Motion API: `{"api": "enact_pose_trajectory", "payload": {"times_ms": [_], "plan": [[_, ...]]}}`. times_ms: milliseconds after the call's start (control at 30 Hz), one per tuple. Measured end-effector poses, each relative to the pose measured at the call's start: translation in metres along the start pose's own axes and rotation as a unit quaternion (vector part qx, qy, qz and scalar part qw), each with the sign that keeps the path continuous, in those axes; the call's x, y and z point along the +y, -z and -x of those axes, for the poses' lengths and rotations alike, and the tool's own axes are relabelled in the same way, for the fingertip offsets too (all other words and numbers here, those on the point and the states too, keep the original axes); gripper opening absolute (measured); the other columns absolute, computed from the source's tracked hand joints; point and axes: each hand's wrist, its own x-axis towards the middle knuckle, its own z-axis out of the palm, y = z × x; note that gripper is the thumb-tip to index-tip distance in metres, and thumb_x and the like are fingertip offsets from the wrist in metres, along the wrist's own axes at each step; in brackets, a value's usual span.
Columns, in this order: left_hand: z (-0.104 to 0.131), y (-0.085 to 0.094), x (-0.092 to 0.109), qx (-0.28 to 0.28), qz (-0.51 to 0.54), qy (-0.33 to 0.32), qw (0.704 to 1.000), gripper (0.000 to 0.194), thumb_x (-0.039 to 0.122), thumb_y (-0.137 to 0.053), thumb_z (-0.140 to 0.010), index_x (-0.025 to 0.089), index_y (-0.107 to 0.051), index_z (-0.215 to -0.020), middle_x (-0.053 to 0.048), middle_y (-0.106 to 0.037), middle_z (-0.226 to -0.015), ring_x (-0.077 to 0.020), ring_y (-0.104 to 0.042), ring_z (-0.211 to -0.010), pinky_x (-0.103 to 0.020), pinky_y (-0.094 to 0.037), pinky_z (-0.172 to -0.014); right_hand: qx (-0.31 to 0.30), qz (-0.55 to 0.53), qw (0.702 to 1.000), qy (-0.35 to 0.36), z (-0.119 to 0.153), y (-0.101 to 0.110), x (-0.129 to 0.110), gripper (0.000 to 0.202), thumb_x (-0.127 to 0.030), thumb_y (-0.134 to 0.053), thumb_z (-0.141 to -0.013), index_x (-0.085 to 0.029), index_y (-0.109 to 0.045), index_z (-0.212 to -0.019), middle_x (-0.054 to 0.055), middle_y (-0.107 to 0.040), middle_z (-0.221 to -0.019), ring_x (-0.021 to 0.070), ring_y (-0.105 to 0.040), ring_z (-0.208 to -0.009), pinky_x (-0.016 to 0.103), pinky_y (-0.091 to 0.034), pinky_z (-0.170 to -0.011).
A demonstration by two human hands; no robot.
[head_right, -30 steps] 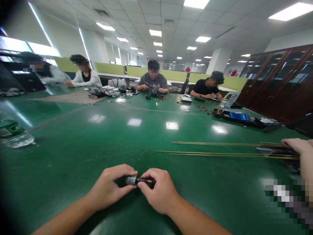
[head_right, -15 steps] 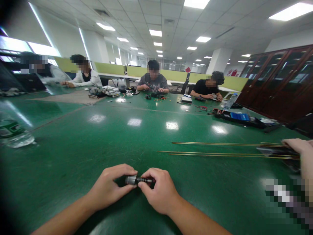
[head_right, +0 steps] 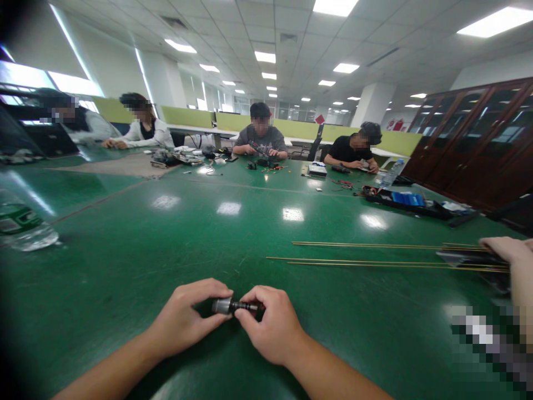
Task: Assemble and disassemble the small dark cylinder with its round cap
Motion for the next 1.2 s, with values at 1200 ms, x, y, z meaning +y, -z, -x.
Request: {"api": "enact_pose_trajectory", "payload": {"times_ms": [1200], "plan": [[-0.0009,0.0021,-0.0018,0.007,-0.005,-0.004,1.000,0.027,0.019,-0.073,-0.081,0.024,-0.069,-0.107,-0.004,-0.071,-0.102,-0.0172,-0.067,-0.094,-0.029,-0.054,-0.086,0.006,-0.001,1.000,-0.006,0.0007,-0.0002,0.0009,0.002,-0.022,-0.068,-0.084,-0.021,-0.069,-0.085,-0.001,-0.065,-0.072,0.0148,-0.058,-0.066,0.026,-0.040,-0.062]]}}
